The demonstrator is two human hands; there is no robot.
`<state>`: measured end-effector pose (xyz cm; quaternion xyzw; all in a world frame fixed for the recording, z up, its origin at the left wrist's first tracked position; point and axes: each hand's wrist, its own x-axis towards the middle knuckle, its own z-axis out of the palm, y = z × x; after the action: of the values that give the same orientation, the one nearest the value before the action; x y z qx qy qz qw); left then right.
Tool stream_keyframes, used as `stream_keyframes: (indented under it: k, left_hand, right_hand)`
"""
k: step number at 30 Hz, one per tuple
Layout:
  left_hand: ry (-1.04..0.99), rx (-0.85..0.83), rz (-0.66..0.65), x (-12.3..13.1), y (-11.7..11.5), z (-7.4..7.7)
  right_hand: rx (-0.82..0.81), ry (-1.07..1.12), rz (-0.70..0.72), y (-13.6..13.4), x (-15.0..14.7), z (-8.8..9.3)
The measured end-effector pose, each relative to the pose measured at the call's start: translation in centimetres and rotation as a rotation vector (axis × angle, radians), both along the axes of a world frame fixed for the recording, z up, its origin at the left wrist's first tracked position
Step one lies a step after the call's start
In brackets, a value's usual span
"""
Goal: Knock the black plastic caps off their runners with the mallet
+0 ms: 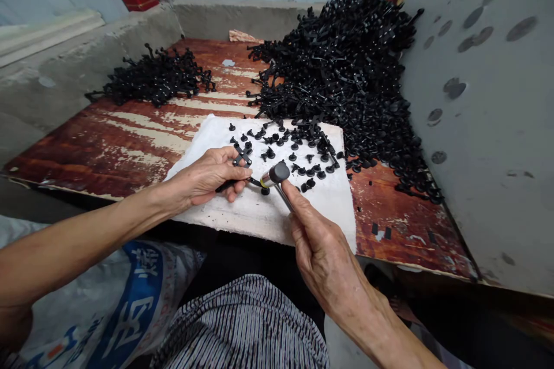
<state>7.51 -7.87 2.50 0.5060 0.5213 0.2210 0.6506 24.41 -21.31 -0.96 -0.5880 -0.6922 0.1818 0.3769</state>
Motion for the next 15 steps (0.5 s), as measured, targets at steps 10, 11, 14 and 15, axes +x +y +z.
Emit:
stream_keyframes:
  k: [10,11,14,15]
  left_hand:
    - [-0.048,0.039,0.010,-0.4,-0.3,-0.9]
    - [-0.040,0.042,0.008,-0.4,-0.3,-0.8]
    - [-0.008,0.058,0.003,-0.2,-0.3,-0.5]
    - [0.001,0.062,0.001,-0.2,-0.3,-0.4]
  right_hand:
    - [0.158,-0.050,-0.083,-0.5,-0.1,2.7]
    - [0.169,-0.077,-0.072,-0.5,0.0,2.6]
    - [0.088,-0.199,0.042,-0.4,0.5,2.1]
    - [0.057,-0.224,0.070,-0.4,0.6,2.1]
